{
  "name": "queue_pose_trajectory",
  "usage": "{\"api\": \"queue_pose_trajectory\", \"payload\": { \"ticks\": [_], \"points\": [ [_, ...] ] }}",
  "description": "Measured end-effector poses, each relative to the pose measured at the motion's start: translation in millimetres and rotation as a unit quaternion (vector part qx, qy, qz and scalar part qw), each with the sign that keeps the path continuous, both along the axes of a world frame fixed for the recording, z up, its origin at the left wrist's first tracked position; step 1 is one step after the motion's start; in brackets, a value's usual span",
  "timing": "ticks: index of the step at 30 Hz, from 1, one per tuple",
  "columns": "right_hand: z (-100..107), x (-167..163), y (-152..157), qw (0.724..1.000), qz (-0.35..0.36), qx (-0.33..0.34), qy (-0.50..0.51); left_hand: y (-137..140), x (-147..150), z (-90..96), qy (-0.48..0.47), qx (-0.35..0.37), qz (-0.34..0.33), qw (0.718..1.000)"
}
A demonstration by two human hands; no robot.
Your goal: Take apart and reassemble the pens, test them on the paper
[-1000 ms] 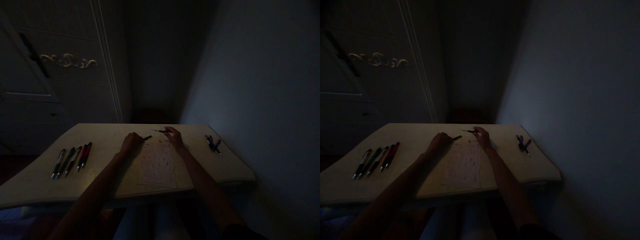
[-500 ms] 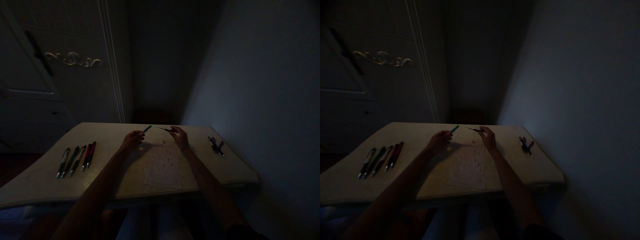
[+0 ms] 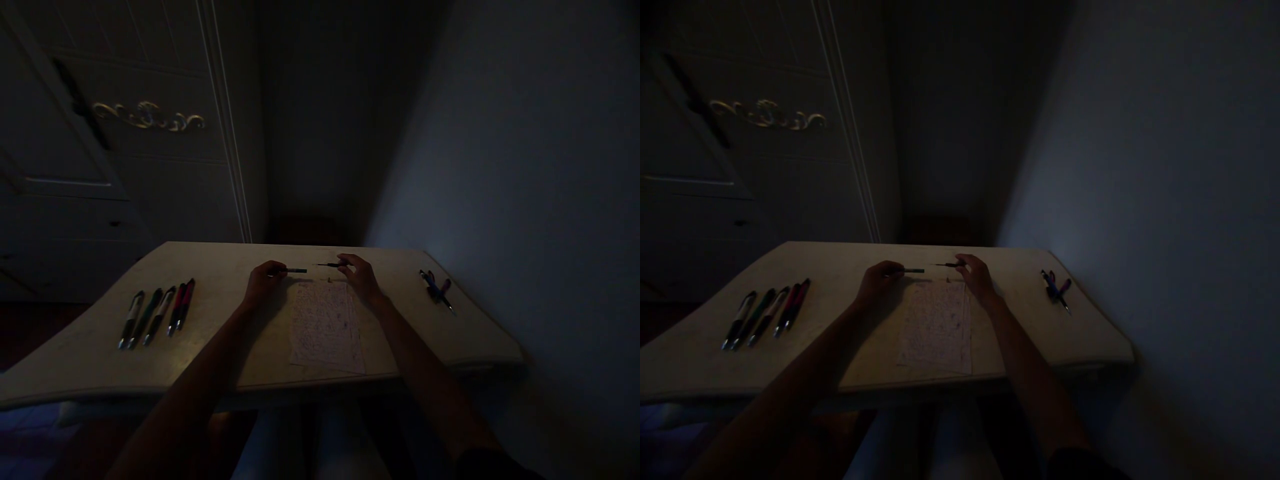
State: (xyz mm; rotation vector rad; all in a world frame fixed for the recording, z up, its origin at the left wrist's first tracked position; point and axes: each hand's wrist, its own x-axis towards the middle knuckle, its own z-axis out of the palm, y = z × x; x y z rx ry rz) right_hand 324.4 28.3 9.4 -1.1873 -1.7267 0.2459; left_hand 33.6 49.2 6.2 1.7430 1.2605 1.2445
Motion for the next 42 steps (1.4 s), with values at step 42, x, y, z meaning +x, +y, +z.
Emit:
{"api": "queue_pose_trajectory", "payload": {
  "ticks": [42],
  "points": [
    [-3, -4, 0, 0.999, 0.031, -0.025, 0.005, 1, 0, -1.2, 0.036, 0.0, 0.009, 0.999]
  ]
}}
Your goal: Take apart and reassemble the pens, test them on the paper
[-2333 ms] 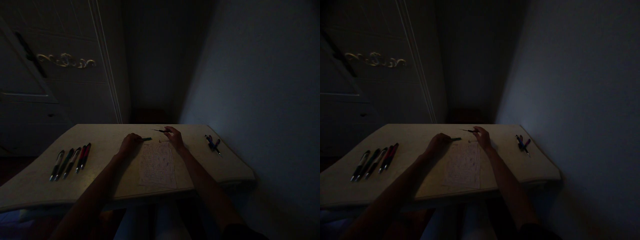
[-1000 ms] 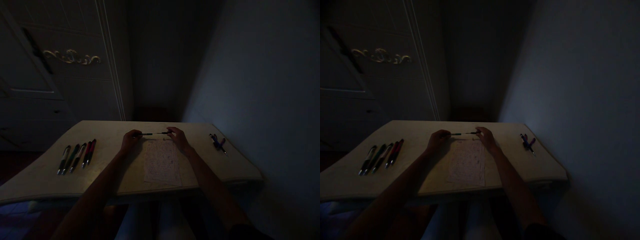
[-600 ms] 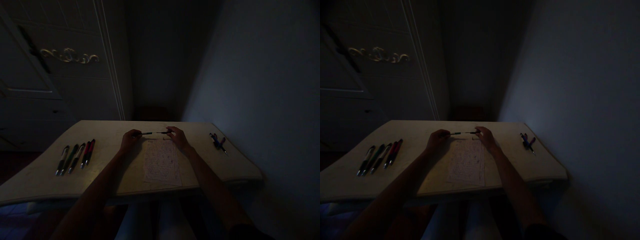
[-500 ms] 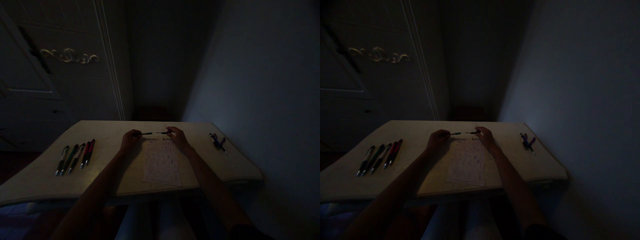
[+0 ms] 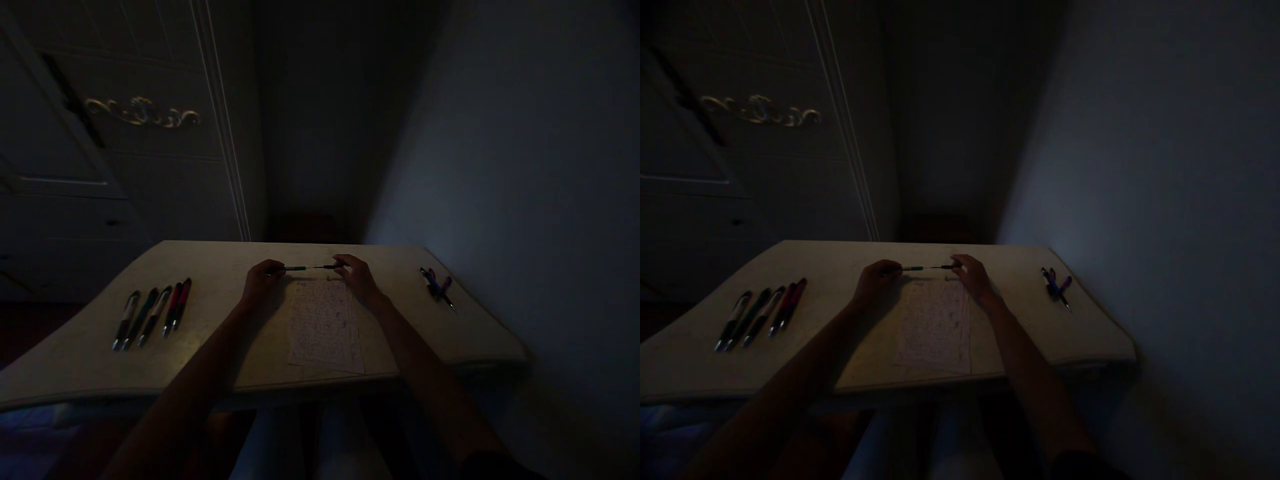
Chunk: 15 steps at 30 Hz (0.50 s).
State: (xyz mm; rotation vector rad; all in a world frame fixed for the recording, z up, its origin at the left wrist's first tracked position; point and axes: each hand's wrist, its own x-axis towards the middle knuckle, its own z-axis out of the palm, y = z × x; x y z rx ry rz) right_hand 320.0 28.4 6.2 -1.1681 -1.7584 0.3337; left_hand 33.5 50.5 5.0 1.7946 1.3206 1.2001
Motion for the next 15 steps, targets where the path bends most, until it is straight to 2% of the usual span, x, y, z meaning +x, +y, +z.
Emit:
{"api": "queue_pose_trajectory", "payload": {
  "ticks": [15],
  "points": [
    [2.5, -8.9, -5.4, 0.999, 0.028, 0.019, -0.026, -9.1, 7.1, 6.1, -0.006, -0.012, -0.025, 1.0]
  ]
}}
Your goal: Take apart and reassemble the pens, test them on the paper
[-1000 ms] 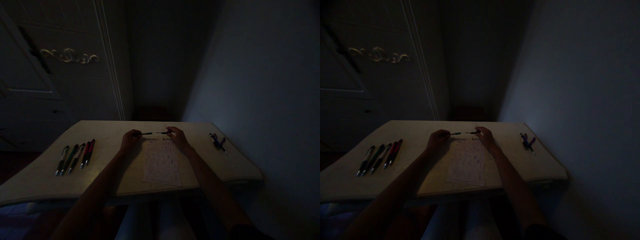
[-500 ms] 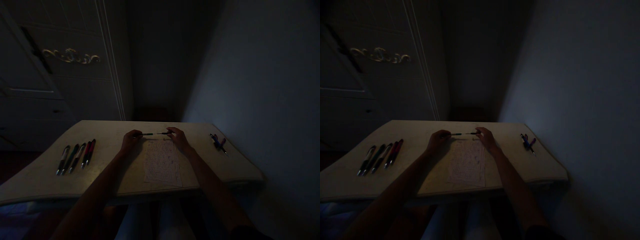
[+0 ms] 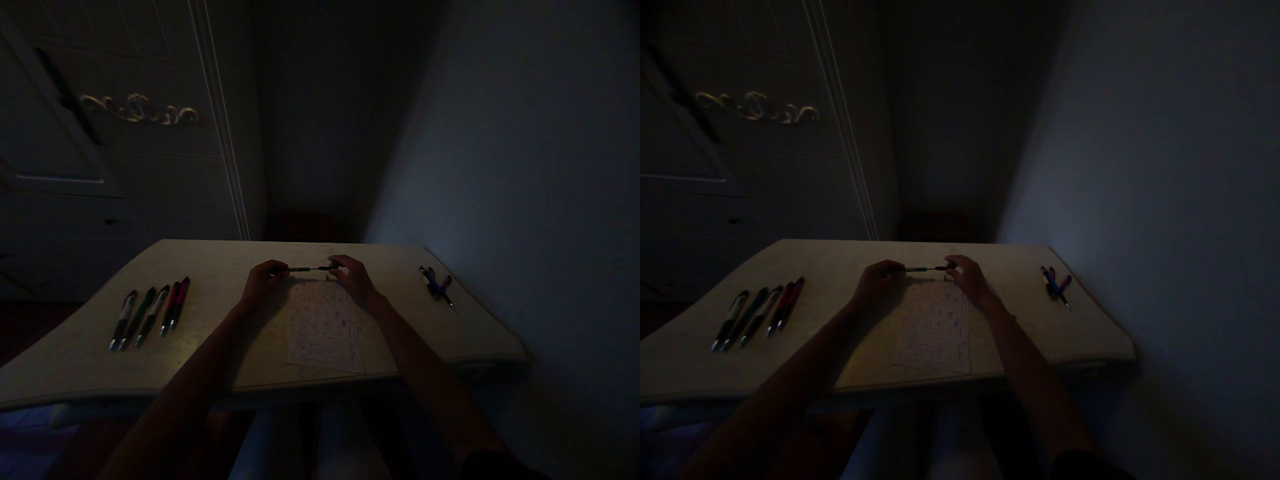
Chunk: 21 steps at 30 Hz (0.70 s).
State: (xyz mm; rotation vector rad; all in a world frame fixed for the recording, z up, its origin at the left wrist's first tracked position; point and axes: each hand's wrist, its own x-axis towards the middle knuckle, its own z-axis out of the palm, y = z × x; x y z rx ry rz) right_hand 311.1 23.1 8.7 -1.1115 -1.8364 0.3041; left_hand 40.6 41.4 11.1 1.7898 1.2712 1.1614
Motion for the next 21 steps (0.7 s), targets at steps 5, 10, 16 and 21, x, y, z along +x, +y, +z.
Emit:
{"api": "queue_pose_trajectory", "payload": {
  "ticks": [5, 10, 16, 21],
  "points": [
    [4.2, -5.5, -4.4, 1.0, 0.018, 0.01, -0.011, -3.4, 3.5, -1.0, -0.006, -0.002, -0.011, 1.0],
    [8.9, -7.7, -7.9, 1.0, 0.02, 0.013, -0.015, -3.1, 3.5, 2.2, 0.006, 0.004, -0.002, 1.0],
    [7.9, -6.1, -6.8, 0.999, 0.026, 0.004, -0.023, -4.2, 4.2, 8.4, 0.011, 0.004, -0.006, 1.0],
    [8.9, -4.8, -7.2, 0.999, 0.032, -0.005, -0.017, -5.4, 4.9, 6.8, 0.004, 0.006, -0.02, 1.0]
  ]
}}
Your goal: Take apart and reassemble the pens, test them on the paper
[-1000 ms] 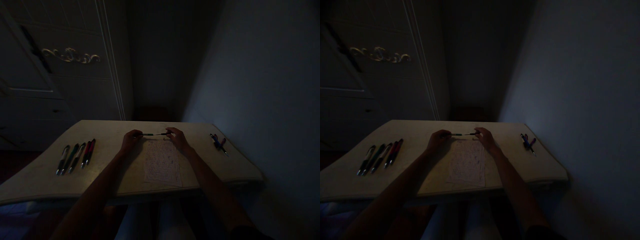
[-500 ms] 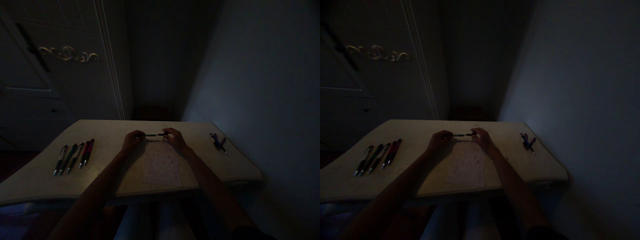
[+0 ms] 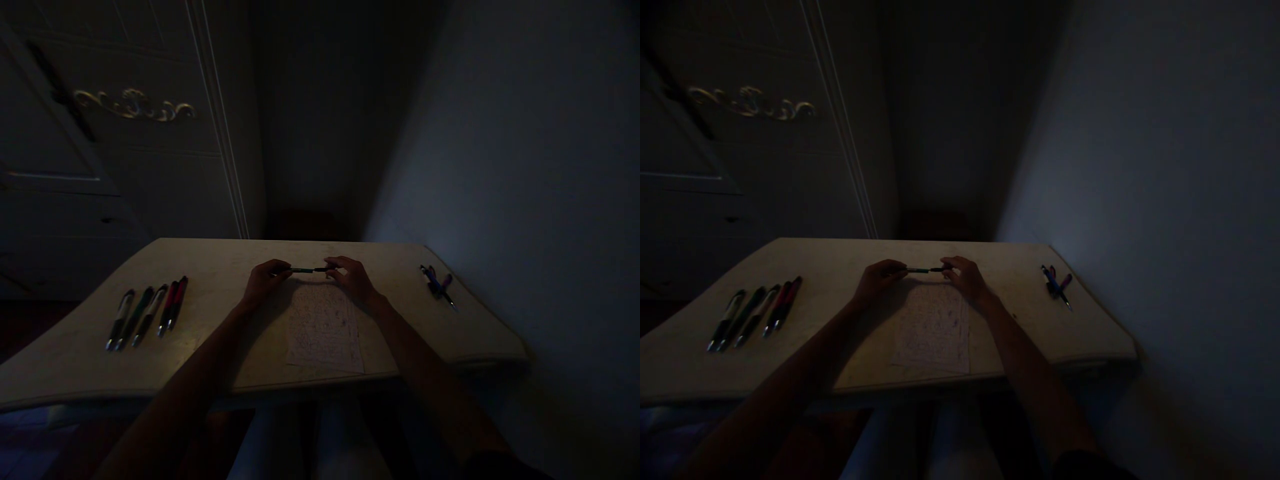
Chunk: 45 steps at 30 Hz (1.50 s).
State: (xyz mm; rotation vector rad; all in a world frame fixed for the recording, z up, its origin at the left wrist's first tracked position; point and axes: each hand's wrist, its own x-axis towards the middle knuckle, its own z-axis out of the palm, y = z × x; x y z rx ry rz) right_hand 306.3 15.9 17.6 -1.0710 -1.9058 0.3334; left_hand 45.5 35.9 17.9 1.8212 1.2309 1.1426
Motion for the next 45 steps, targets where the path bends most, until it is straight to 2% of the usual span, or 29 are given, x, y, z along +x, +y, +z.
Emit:
{"api": "queue_pose_trajectory", "payload": {
  "ticks": [23, 39, 45],
  "points": [
    [-1.3, -3.4, -2.8, 0.999, 0.019, -0.011, 0.045, -4.1, 5.4, -3.4, -0.088, -0.065, 0.021, 0.994],
    [-3.9, -1.3, -0.8, 0.998, 0.008, -0.032, 0.047, -4.8, 3.9, -5.6, -0.078, -0.07, -0.001, 0.994],
    [-4.1, -0.4, 0.2, 0.999, 0.009, -0.032, 0.042, -8.0, 4.5, -5.3, -0.092, -0.099, -0.004, 0.991]
  ]
}}
